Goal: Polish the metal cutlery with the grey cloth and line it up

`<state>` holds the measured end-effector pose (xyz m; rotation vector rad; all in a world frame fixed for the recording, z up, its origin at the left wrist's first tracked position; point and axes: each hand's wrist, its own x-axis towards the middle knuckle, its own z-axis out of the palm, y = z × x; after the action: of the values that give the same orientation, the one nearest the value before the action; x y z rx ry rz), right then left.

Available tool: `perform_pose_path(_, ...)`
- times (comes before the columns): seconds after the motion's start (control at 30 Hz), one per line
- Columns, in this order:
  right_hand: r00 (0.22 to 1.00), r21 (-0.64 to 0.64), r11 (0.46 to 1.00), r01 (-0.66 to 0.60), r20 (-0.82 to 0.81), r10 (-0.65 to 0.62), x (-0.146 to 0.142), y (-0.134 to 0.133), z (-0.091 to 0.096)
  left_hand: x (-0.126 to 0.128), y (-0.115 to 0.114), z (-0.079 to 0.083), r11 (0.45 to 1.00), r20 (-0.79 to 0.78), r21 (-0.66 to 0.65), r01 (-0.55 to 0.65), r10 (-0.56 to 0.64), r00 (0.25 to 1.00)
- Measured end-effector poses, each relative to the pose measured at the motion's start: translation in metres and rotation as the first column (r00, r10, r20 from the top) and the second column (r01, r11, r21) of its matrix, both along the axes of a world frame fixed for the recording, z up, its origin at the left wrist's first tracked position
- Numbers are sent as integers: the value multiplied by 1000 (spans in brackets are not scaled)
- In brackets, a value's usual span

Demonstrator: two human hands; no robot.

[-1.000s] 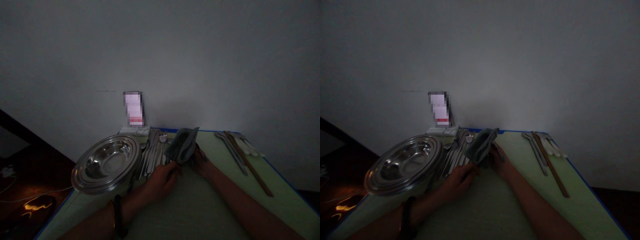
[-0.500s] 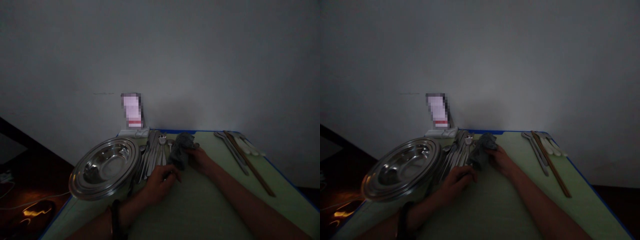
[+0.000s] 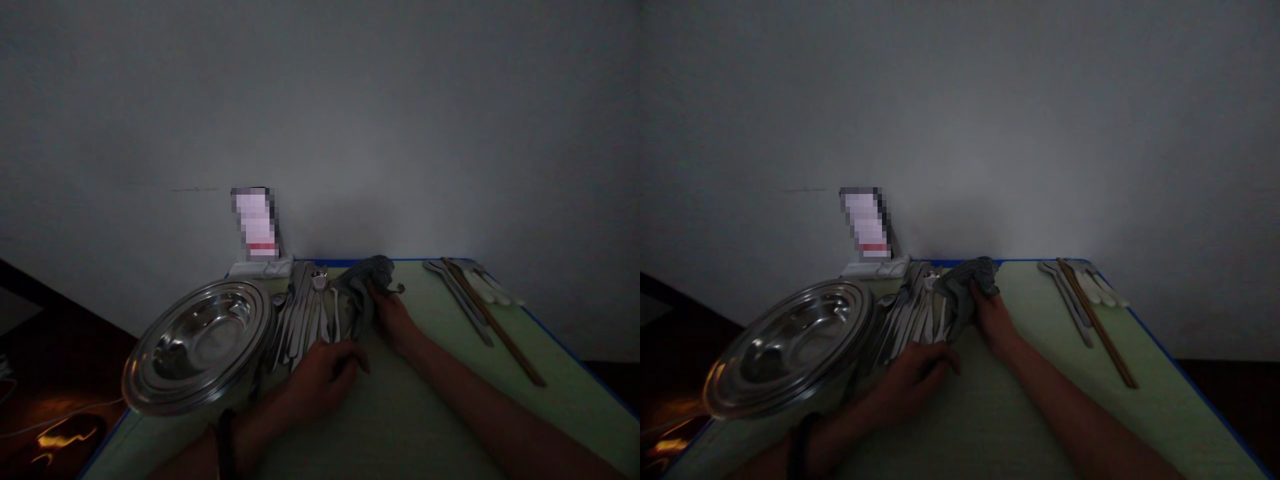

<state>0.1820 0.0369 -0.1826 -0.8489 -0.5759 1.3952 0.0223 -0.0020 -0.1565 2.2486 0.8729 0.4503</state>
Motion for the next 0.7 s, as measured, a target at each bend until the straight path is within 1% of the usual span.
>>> perform_pose_path(0.07, 999, -59, 997, 46, -8, -47, -2, 0, -1, 1, 1, -1, 1000, -13, 4, 16, -16, 1000)
perform_pose_path(0.1, 999, -70, 996, 45, -13, -46, -2, -1, -1, 1, 1, -2, 1000, -15, 2, 25, -25, 1000)
perform_pose_path(0.17, 1000, -39, 999, -6, -26, 5, 0, 0, 0, 1, 4, -4, 999, -25, -7, 37, -37, 999)
perform_pose_path(0.27, 996, 46, 996, -75, -50, 78, 3, 1, 1, 2, 6, -4, 999, -44, -30, 24, -25, 999)
perform_pose_path(0.33, 995, 61, 995, -74, -69, 78, 4, 2, 2, 2, 5, 0, 999, -43, -46, -3, 1, 999)
perform_pose_path(0.4, 994, 32, 999, -37, -104, 40, 4, 4, 3, 0, 1, 7, 998, -19, -48, -42, 42, 999)
perform_pose_path(0.47, 990, -8, 1000, 6, -141, -7, 3, 5, 3, -4, -4, 13, 998, -14, -13, -59, 58, 998)
perform_pose_path(0.5, 987, -15, 1000, 24, -156, -26, 2, 5, 2, -7, -6, 15, 999, -31, 17, -42, 42, 999)
perform_pose_path(0.57, 985, -5, 999, 48, -164, -48, 2, 6, 1, -10, -9, 17, 994, -84, 98, 37, -29, 996)
perform_pose_path(0.63, 990, 5, 999, 51, -132, -50, 3, 6, 0, -12, -11, 15, 970, -112, 200, 137, -116, 987)
perform_pose_path(0.7, 997, -12, 999, 42, -65, -43, 5, 5, -1, -11, -12, 13, 940, -120, 276, 202, -175, 977)
